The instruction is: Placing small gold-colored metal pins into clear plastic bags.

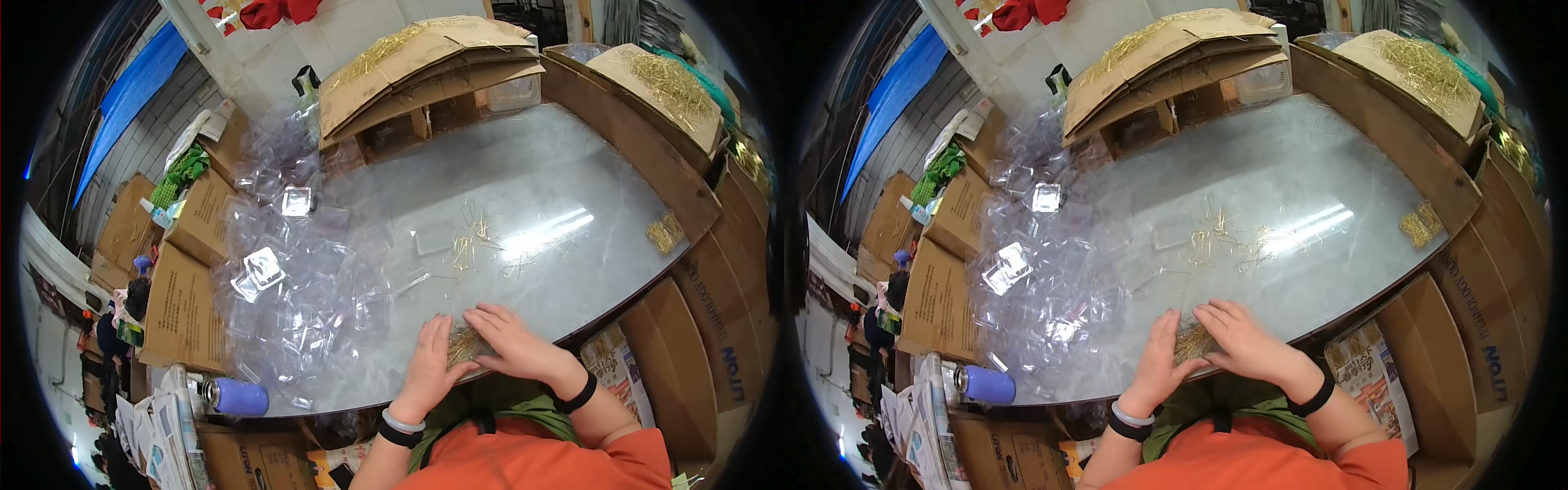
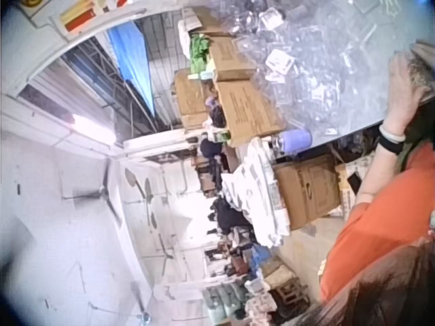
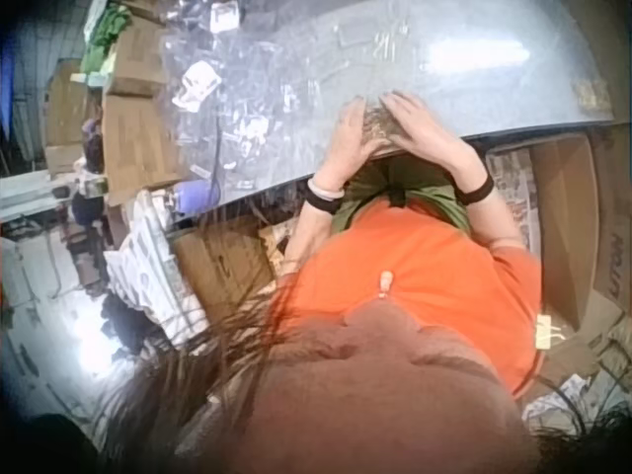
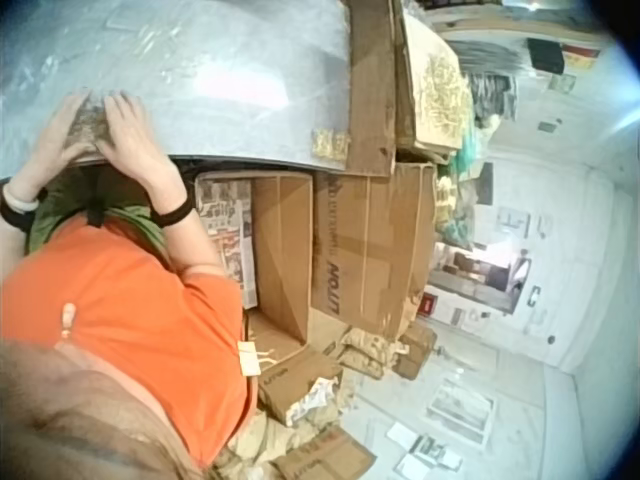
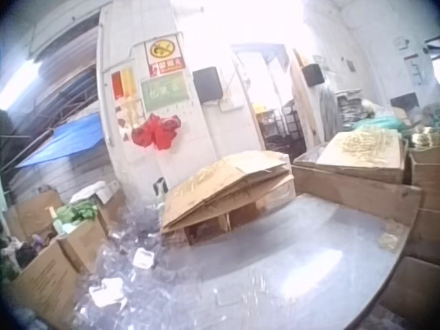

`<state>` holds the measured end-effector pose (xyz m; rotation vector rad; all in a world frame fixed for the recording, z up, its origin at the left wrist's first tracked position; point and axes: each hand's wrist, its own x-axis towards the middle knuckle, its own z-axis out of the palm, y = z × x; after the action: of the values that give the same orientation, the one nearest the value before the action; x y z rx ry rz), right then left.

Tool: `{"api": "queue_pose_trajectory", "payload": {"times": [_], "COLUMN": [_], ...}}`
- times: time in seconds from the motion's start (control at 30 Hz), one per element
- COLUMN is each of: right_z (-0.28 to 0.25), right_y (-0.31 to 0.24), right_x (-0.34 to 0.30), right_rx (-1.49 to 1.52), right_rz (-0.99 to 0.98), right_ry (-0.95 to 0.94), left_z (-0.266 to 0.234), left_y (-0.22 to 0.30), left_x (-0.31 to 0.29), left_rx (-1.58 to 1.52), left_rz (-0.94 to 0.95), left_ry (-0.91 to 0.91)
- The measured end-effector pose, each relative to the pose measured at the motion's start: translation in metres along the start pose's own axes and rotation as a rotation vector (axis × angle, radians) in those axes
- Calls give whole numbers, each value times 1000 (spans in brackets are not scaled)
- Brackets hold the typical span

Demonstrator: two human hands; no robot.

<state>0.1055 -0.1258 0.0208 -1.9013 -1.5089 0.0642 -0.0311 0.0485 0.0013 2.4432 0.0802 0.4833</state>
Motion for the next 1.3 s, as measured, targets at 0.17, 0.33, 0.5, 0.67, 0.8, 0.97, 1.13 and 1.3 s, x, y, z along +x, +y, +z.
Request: {"api": "queue_pose_trajectory", "payload": {"times": [0.17,0.33,0.5,0.67,0.8,0.97,1.13,1.3], "right_z": [-4,0,0,5,6,6,6,3], "right_y": [14,9,-2,4,9,12,13,1], "right_x": [15,12,19,21,17,15,15,14], "right_rx": [-123,-134,-158,6,85,35,-51,-52], "right_rz": [-119,-25,-120,-222,-205,-289,-288,-130], "right_ry": [-109,-56,-3,-102,-138,-116,-61,14], "left_z": [-18,-35,-36,-33,-31,-34,-35,-28], "left_y": [3,17,16,7,9,11,10,17], "left_x": [-6,-21,-18,-6,-6,-11,-8,-20], "left_rx": [-13,269,152,-44,-34,217,170,207], "left_rz": [-16,-194,-237,-207,-141,-159,-160,-248], "left_ry": [57,37,56,14,114,79,23,171]}}
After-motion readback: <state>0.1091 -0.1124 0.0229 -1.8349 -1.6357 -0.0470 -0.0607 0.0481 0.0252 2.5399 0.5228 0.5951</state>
